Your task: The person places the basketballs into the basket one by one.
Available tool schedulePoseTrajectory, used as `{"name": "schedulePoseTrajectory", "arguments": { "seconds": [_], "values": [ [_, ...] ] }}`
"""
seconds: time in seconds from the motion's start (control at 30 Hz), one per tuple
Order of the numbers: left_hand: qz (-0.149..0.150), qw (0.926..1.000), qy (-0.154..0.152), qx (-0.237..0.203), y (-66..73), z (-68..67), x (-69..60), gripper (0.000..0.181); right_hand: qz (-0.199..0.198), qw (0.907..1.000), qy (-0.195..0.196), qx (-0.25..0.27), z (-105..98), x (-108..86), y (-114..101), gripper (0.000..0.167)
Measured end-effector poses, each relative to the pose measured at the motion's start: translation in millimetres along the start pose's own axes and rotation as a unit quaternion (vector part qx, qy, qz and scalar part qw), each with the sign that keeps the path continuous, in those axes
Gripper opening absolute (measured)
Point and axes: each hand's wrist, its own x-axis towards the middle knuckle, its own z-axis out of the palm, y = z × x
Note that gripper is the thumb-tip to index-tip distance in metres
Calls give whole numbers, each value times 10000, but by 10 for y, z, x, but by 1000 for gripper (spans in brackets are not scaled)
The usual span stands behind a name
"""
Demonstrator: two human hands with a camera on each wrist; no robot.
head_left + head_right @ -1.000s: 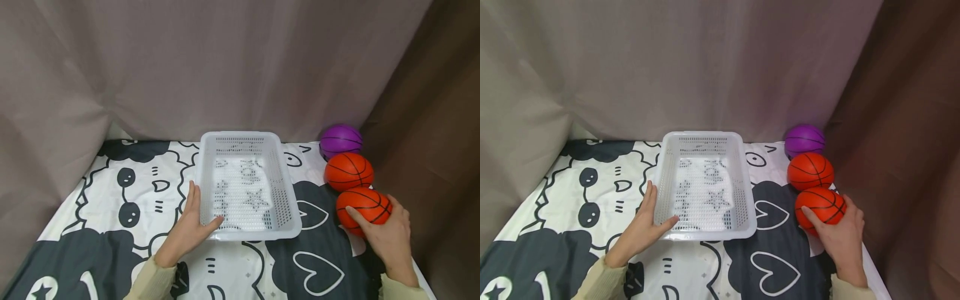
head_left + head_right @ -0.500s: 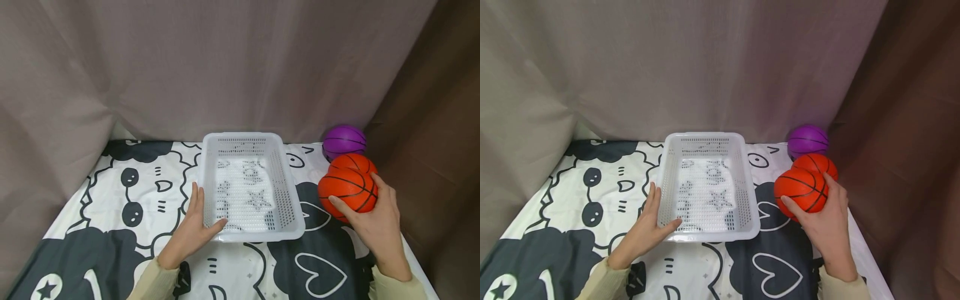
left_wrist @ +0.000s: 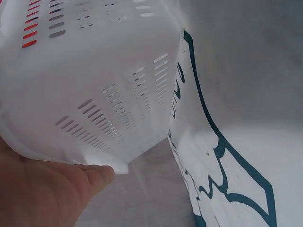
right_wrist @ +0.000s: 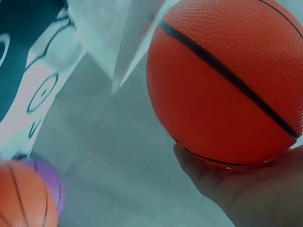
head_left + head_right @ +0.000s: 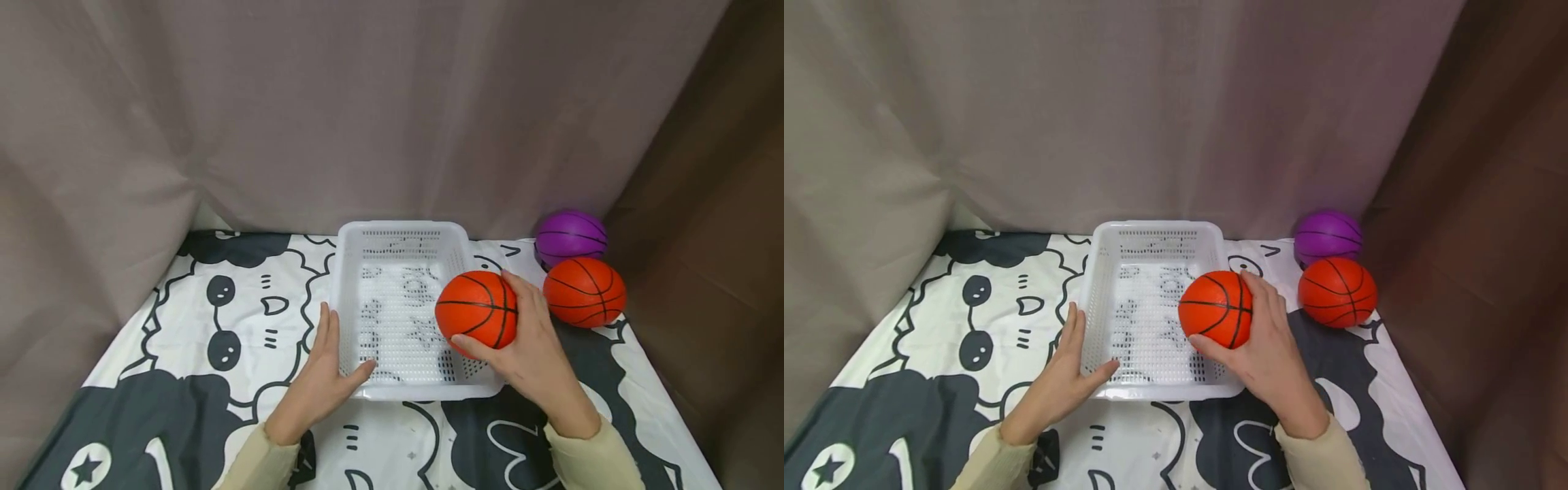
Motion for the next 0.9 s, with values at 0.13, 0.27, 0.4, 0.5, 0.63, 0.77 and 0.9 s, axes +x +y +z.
{"name": "schedulePoseTrajectory", "arguments": {
  "seconds": [0.13, 0.27, 0.4, 0.5, 0.63, 0.77, 0.9],
  "values": [
    [3, 9999, 56, 118, 5, 2, -17, 112, -163, 9986, -489, -136, 210, 0, -71, 111],
    [10, 9998, 90, 166, 6, 5, -22, 110, -249, 9956, -881, -204, 382, -6, -77, 107],
    [3, 9998, 98, 161, 14, 13, -16, 108, -349, 9944, -967, -233, 495, 0, -43, 103],
    [21, 9998, 129, 178, 16, 26, -14, 108, -347, 9939, -1018, -248, 557, -3, -10, 101],
    [93, 9996, 158, 225, 14, 38, -12, 109, -272, 9927, -1130, -314, 619, -17, 22, 101],
    [195, 9992, 202, 292, 11, 34, -4, 108, -245, 9916, -1209, -391, 680, -24, 33, 103],
    [197, 9991, 230, 313, 1, 26, 6, 108, -329, 9897, -1288, -524, 746, -25, 41, 103]
  ]
}}
